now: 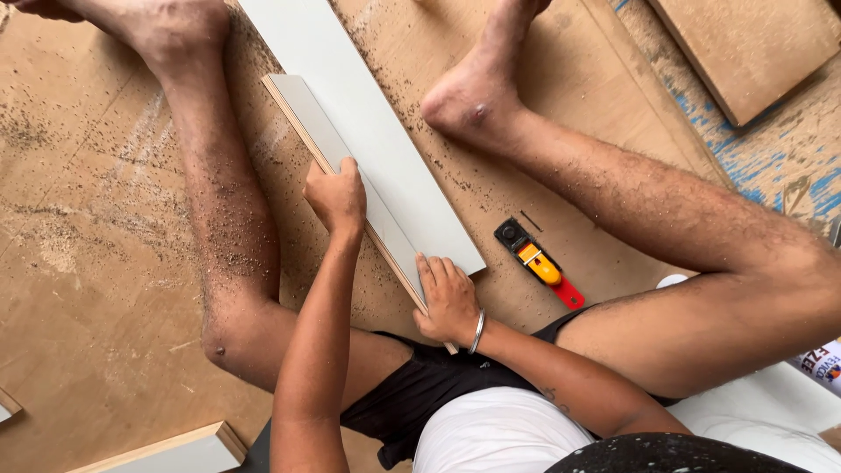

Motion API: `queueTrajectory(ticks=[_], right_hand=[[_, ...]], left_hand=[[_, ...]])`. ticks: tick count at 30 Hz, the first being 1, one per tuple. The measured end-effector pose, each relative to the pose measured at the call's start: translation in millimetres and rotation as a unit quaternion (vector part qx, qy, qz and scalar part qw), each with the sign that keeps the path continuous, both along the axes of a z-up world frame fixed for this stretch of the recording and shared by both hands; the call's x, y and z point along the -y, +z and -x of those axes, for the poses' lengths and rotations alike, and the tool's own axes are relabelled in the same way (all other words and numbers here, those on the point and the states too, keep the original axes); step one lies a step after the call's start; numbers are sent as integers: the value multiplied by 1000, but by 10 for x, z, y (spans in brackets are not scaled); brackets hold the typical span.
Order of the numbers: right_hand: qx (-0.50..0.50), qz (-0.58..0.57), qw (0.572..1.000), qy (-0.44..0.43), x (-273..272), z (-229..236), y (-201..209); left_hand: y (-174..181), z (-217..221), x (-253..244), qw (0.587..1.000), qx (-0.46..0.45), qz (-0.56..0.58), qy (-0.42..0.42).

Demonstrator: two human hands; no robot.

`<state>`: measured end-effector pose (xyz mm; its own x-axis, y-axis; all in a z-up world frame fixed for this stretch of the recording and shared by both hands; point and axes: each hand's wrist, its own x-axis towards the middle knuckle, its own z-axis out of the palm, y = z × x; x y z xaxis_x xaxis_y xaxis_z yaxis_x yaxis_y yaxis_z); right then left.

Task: The person sits on the floor and squeezes glue from a plastic bottle along the edge of a white board strip. They align a thinner wooden strip onto the glued edge, press the pieces together along the length, then pick dried glue off their fingers.

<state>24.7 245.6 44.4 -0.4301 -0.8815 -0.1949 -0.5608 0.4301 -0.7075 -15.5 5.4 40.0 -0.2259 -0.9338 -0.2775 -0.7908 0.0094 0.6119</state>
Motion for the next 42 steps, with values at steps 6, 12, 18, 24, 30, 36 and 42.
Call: queueTrajectory(ticks=[6,12,18,24,30,36,42], right_hand=[[-2,-10,1000,7,8,2,-13],[-19,-27,999,29,-9,-43,-117],[-13,-10,1000,15,-4,-45,-82],[-24,6,1000,11,8,-39,-51],[-15,0,1000,17,34,-12,22],[-14,5,1000,18,18,-21,-21],[-16,-12,999,32,21,-31,-55]], left_hand=[[-287,-128,52,999,16,30,-13],[-342,-169,67,1000,21,9,-14],[-271,-157,63,999,-32,-11,-10],[-274,-173,40,998,-41,39,-33],[-401,-217,82,999,-31,-21,-20],[-424,-214,70,997,-64,-19,-30],[-439,-205,60,997,-67,-21,-26]])
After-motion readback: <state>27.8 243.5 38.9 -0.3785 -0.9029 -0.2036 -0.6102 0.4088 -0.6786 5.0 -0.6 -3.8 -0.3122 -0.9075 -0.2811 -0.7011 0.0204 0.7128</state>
